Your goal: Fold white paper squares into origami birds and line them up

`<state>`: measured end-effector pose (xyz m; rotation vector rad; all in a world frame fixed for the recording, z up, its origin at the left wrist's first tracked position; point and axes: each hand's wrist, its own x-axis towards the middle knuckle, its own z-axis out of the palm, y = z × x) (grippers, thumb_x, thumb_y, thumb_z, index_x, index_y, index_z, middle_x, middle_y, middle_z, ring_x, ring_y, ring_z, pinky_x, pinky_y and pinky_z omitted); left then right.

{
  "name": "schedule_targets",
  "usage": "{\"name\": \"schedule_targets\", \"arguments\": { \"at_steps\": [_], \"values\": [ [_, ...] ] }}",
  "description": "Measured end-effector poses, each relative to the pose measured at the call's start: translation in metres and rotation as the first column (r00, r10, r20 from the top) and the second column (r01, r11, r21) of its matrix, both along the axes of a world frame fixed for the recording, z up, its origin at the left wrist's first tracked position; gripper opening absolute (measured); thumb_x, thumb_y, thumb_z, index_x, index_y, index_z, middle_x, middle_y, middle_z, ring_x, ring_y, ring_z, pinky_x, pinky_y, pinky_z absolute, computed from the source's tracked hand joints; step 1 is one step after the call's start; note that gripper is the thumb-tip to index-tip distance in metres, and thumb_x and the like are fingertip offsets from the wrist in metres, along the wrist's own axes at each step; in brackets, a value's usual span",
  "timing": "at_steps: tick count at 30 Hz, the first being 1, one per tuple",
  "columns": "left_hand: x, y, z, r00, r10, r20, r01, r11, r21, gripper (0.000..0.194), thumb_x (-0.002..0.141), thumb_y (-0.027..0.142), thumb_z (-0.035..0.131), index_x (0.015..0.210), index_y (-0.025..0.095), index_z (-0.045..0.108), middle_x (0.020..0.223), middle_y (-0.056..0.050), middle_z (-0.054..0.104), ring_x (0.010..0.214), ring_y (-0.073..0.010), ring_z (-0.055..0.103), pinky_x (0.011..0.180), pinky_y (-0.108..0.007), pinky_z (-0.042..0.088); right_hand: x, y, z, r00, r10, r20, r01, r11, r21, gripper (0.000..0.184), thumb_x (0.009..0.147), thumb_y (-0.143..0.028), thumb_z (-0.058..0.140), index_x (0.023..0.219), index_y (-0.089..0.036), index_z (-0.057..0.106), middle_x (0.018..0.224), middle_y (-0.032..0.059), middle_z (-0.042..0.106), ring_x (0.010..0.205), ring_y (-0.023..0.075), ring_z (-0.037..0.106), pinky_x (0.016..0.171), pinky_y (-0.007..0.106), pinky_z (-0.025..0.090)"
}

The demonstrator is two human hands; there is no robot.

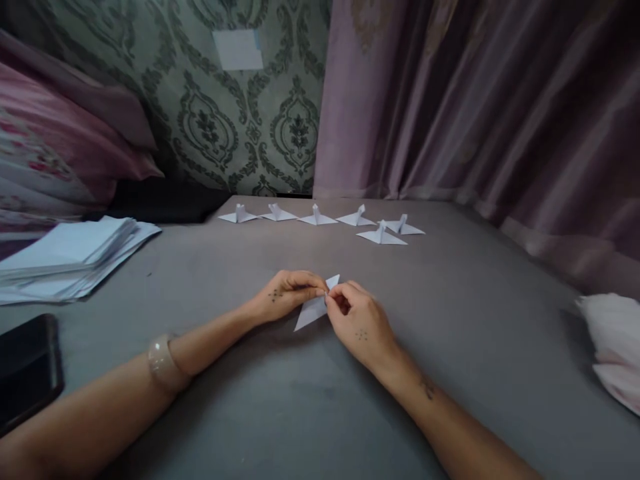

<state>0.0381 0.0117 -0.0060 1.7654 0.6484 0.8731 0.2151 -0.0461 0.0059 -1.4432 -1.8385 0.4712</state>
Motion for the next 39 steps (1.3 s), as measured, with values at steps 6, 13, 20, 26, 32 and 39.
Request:
{"name": "schedule_targets", "arguments": {
  "at_steps": [6,13,20,26,32,39],
  "values": [
    [0.0,0.0,-0.002,0.999,0.012,-0.029,-0.011,0.999,0.04,0.02,0.087,0.033,0.06,0.09,0.016,0.069,0.097,-0.007,0.068,0.094,-0.018,0.062,0.091,-0.032,0.046,-0.003,-0.001,-0.002,0.999,-0.021,0.042,0.02,0.999,0.031,0.011,0.084,-0.021,0.051,0.076,-0.022,0.058,0.077,0.0011,0.061,0.067,0.0138,0.056,0.063,0.026,0.041],
    [-0.012,-0.001,-0.011,0.947,0.226,-0.227,-0.211,0.973,0.092,0.084,0.065,0.035,0.081,0.137,0.021,0.04,0.13,-0.013,0.051,0.117,-0.0249,0.05,0.1,-0.041,0.04,0.002,-0.005,-0.004,0.99,-0.088,0.107,0.094,0.994,-0.057,0.022,0.077,-0.017,0.055,0.099,-0.021,0.057,0.092,0.0027,0.062,0.072,0.0142,0.058,0.068,0.028,0.044],
    [-0.018,0.004,-0.021,0.947,0.178,-0.267,-0.156,0.982,0.104,0.059,0.076,0.023,0.067,0.13,0.019,0.044,0.106,-0.007,0.059,0.099,-0.019,0.054,0.094,-0.039,0.042,0.003,-0.004,-0.011,0.98,0.001,0.2,0.021,0.994,-0.106,0.013,0.083,-0.028,0.058,0.092,-0.021,0.063,0.097,0.0052,0.061,0.085,0.0179,0.059,0.075,0.03,0.046],
    [-0.017,0.006,-0.024,0.952,0.186,-0.244,-0.159,0.979,0.127,0.054,0.077,0.021,0.065,0.128,0.019,0.045,0.102,-0.007,0.06,0.095,-0.0172,0.054,0.091,-0.036,0.044,0.003,-0.003,-0.012,0.982,0.058,0.18,-0.035,0.992,-0.125,0.009,0.083,-0.026,0.059,0.087,-0.02,0.065,0.095,0.004,0.061,0.083,0.0163,0.058,0.076,0.029,0.045],
    [-0.013,0.008,-0.021,0.973,0.136,-0.184,-0.12,0.988,0.098,0.05,0.079,0.02,0.059,0.128,0.016,0.046,0.096,-0.006,0.063,0.09,-0.0158,0.058,0.088,-0.033,0.045,-0.001,-0.006,-0.013,0.987,0.107,0.12,-0.091,0.987,-0.13,0.015,0.081,-0.018,0.056,0.088,-0.021,0.069,0.091,0.0028,0.063,0.077,0.014,0.059,0.073,0.028,0.044],
    [-0.015,0.001,-0.015,0.863,0.384,-0.329,-0.333,0.921,0.201,0.04,0.072,0.021,0.067,0.11,0.016,0.057,0.098,-0.008,0.063,0.091,-0.0187,0.057,0.083,-0.033,0.045,0.002,-0.002,-0.015,0.991,-0.036,0.13,0.043,0.998,-0.049,0.022,0.083,-0.013,0.049,0.087,-0.021,0.069,0.094,0.0038,0.066,0.08,0.0156,0.059,0.075,0.029,0.043]
  ]
}}
